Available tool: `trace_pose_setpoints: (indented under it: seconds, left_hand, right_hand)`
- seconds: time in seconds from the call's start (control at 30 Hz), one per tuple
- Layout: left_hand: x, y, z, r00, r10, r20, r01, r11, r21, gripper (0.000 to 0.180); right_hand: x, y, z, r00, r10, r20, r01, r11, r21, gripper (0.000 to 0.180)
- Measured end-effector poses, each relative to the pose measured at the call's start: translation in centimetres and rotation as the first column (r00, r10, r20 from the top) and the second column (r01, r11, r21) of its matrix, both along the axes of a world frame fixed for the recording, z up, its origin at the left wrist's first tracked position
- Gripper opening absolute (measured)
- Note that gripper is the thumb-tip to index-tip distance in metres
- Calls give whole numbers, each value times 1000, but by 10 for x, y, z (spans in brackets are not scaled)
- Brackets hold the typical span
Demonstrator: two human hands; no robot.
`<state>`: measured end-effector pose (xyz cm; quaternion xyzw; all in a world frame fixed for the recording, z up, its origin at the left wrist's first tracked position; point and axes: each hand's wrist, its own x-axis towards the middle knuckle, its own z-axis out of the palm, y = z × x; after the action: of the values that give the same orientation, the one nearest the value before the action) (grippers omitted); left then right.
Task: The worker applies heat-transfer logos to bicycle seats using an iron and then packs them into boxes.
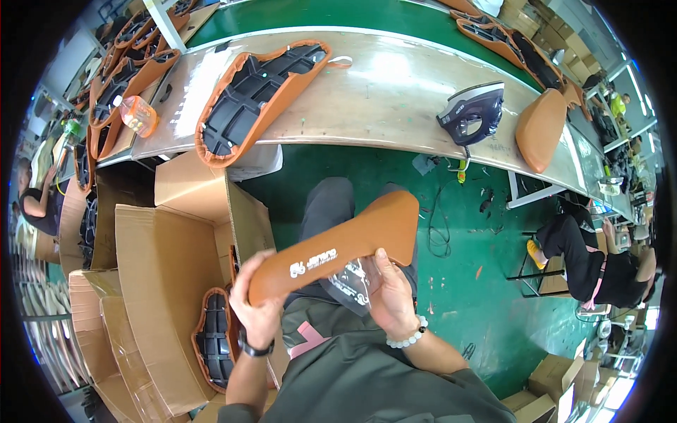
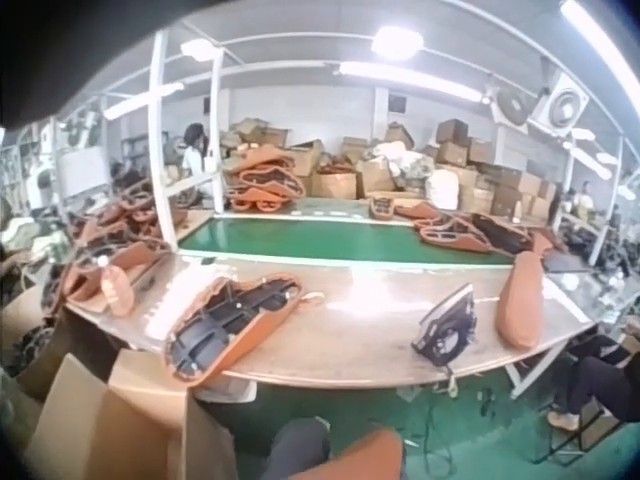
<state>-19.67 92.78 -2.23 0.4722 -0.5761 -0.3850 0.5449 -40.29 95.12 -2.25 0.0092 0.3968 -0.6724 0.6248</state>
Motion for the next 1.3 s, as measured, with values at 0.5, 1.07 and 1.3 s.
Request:
trace_pose_setpoints:
  seconds: [0.5, 1.07, 1.3]
  left_hand:
    - [-28, -270, 86, 483, -843, -237, 870, 493, 18, 49]
    - [-104, -159, -11, 848, -498, 184, 394, 823, 410, 69]
    - [-123, -171, -18, 830, -556, 40, 496, 769, 403, 48]
  right_hand:
    - [-152, -19, 1, 457, -482, -748, 241, 876, -417, 30]
    - [-27, -29, -119, 800, 60, -598, -18, 997, 76, 10]
    - [-7, -32, -118, 756, -120, -643, 165, 986, 10, 27]
